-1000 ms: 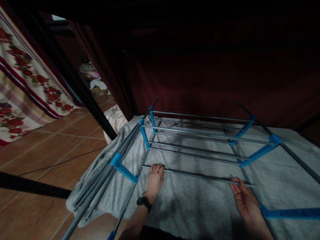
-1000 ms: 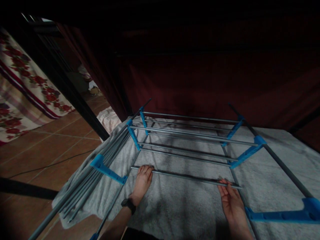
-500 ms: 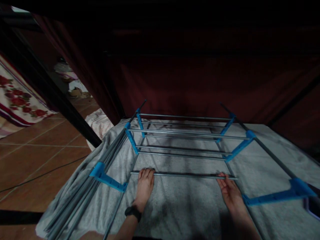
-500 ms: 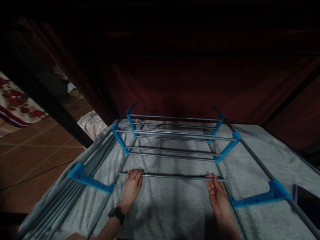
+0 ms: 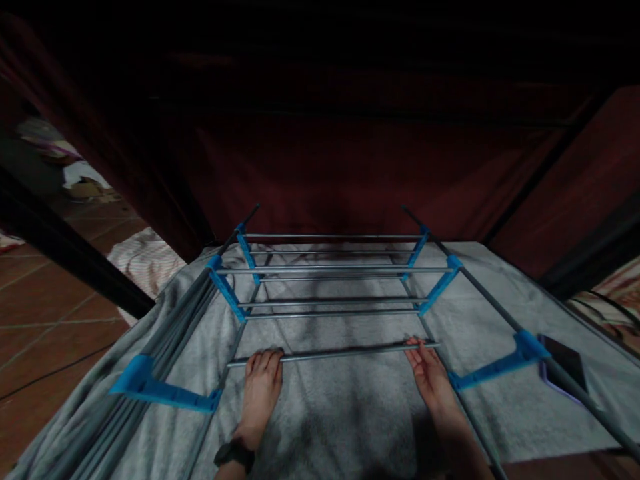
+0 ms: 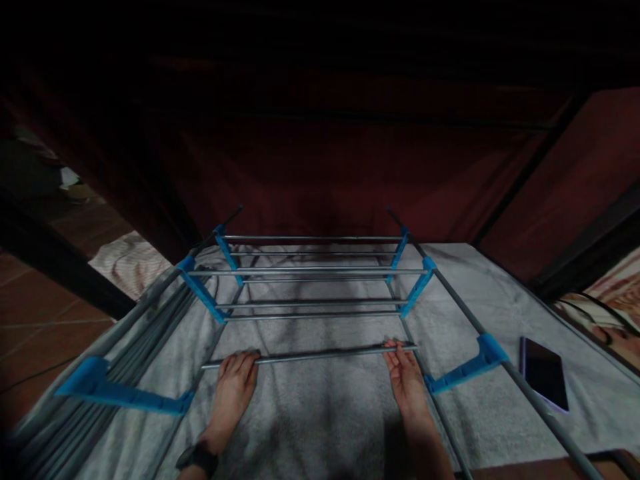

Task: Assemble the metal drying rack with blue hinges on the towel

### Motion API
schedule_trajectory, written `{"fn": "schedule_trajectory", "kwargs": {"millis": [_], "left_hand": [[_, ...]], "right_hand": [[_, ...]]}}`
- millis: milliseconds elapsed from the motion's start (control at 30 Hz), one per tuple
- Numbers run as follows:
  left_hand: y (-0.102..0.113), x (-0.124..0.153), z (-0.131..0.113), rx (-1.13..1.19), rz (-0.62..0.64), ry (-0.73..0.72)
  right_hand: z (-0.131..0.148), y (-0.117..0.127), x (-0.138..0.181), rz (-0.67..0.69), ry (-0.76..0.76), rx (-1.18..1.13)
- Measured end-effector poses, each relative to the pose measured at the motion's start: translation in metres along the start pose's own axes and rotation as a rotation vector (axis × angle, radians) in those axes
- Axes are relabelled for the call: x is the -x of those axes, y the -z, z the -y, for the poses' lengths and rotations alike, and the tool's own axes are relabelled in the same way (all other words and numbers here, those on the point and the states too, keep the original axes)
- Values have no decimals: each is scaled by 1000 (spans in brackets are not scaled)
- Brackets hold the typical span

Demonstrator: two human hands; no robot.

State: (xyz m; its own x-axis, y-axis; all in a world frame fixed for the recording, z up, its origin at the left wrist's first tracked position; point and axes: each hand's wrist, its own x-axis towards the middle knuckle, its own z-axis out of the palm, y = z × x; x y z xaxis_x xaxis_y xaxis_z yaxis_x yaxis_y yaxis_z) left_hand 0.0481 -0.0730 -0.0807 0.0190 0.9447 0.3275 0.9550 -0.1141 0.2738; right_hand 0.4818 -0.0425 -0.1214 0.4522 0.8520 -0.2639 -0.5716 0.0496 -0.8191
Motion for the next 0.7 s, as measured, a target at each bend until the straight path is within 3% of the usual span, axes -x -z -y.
{"fn": "schedule_trajectory", "kwargs": {"millis": [300, 500, 700], "left_hand": [[6, -2, 8, -31, -101, 83], [15, -6, 16, -70, -247, 281], [12, -13, 38, 155, -406, 414]], "right_hand": [[14, -15, 2, -79, -72, -152], [47, -27, 0, -19, -31, -176], [77, -55, 12, 80, -26, -127]]}}
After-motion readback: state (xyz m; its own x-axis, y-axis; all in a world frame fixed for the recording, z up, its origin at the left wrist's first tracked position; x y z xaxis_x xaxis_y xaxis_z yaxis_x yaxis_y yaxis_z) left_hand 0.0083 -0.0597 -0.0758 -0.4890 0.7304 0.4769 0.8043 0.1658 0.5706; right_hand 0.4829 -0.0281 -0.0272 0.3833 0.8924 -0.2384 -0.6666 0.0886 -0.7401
